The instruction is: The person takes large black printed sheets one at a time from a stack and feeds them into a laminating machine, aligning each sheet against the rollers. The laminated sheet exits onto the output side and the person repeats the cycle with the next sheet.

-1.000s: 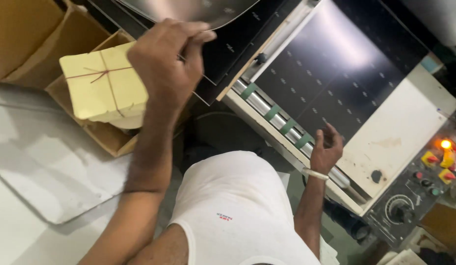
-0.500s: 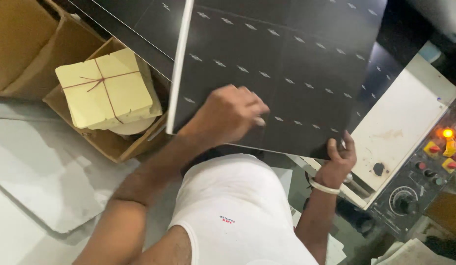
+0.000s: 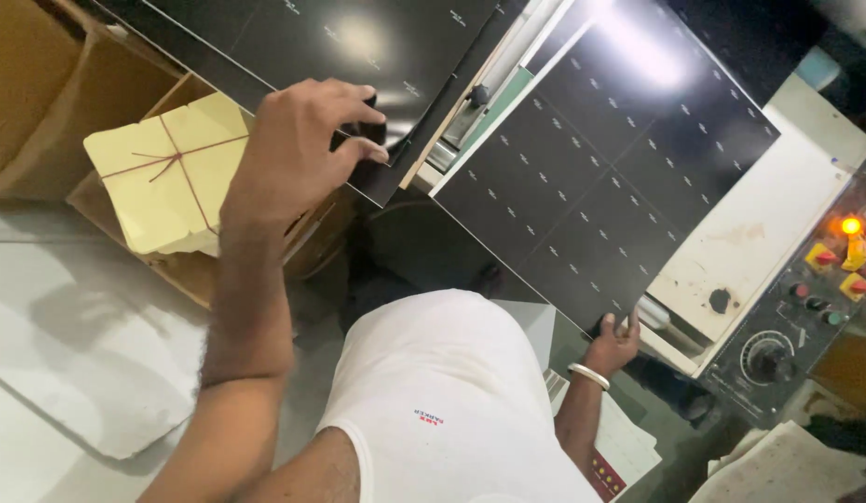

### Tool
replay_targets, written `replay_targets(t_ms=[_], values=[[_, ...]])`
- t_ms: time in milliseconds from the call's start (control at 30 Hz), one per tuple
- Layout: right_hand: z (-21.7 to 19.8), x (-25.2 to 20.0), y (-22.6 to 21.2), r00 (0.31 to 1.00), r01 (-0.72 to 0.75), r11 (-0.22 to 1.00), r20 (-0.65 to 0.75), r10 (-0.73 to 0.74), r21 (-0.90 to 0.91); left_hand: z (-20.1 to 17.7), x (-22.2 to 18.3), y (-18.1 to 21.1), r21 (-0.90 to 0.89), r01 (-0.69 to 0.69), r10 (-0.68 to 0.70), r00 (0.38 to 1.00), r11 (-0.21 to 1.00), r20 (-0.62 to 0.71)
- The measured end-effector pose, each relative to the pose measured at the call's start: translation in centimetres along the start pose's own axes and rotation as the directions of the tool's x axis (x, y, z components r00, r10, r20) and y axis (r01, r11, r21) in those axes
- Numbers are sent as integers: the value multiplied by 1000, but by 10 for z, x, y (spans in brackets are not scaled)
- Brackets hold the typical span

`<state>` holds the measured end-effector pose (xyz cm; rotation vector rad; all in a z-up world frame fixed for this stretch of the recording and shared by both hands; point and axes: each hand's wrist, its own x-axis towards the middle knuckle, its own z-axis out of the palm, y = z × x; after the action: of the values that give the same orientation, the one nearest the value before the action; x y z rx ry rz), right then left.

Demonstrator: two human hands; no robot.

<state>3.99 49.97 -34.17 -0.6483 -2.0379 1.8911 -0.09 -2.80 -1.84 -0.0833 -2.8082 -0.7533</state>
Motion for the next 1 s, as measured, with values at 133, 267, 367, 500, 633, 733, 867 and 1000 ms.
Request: replay_targets(t_ms=[133,267,367,500,633,733,867,1000], values=[[20,-19,-17,992,122,990,43,-120,-69,4,-1,15,-84,228,-223,973,970,61],[30,-14,-32,996,-39,990,-79,28,-136,23,-8,22,32,36,-34,997,999,-64],[28,-15,-34,995,-96,992,-8,96,-80,23,-11,28,82,65,-59,996,995,-68],[29,-24,-46,999,-48,987,3,49,-151,23,-12,25,40,107,-104,993,993,-54],[-2,-36,-8,990,85,994,114,-78,-65,19,-12,27,50,114,-112,993,992,-25],[-14,-55,-1,990,73,989,133,-55,-130,17,-10,29,33,122,-122,992,992,-19],[-2,-86,-43,996,12,989,87,1,-146,21,-13,25,17,117,-117,993,993,-28],[7,-79,-56,996,-84,969,5,88,-233,18,-10,27,66,97,-96,995,993,-31]])
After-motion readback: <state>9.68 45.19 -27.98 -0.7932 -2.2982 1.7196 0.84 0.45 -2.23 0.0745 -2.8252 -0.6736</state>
